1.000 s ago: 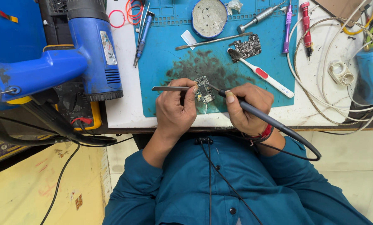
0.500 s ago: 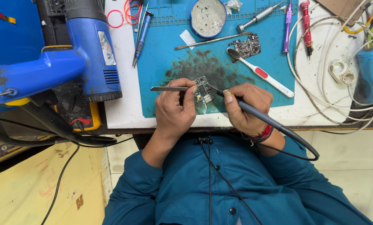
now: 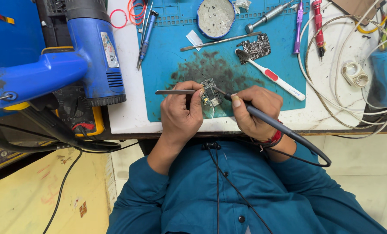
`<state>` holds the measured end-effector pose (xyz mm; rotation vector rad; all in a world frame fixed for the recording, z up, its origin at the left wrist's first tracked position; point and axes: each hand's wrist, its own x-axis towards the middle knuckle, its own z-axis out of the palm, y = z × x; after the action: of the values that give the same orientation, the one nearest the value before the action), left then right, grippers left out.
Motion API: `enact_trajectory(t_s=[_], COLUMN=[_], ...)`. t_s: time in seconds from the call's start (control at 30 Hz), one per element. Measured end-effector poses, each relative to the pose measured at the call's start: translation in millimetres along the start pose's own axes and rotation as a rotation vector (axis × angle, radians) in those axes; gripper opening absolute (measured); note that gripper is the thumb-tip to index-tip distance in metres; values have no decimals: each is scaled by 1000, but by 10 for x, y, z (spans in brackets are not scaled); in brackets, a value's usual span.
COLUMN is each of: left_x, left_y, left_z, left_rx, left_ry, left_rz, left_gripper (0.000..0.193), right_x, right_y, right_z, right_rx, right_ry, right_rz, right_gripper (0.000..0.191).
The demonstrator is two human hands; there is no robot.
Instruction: The person solders a small circuit board on a repair bench, holding the board steady with tweezers in one hand while applying a soldering iron to its components with the other. They reposition the board and continue soldering different points, at one point propping a steel ruler against the board to hold it.
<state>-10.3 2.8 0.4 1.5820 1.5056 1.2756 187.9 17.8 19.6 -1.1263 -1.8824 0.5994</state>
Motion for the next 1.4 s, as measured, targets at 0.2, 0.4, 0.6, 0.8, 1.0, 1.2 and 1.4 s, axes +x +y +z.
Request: enact_trajectory(t_s=[0.2,0.4,0.6,0.8,1.0,1.2,1.4], left_x=[-4,-4,-3,-5,-5,-5,-10], left_y=[-5,-1,6,2,1,-8,0], left_z=[9,2,6,1,5,3,3], left_rx=[1,2,8,10,12,10,1], left_ry=[-6,-2,-3,-2,2,-8,-4], left_rz=[-14,-11,-17,-14,-1,-9,-7], left_gripper=[6,6,7,7,7,7,7], right_x=[6,8,16,11,11,10,8], right_y=[2,-8,-12,-11,-7,-14,-13], right_z=[2,2,-1,0,-1,4,0], right_rx=[10,2,11,0,3,-13,-6], right_ry=[-1,-1,2,2,-1,2,-2], right_rz=[-7,1,-11,-1,-6,5,3], right_gripper=[12,12,11,10,10,9,9])
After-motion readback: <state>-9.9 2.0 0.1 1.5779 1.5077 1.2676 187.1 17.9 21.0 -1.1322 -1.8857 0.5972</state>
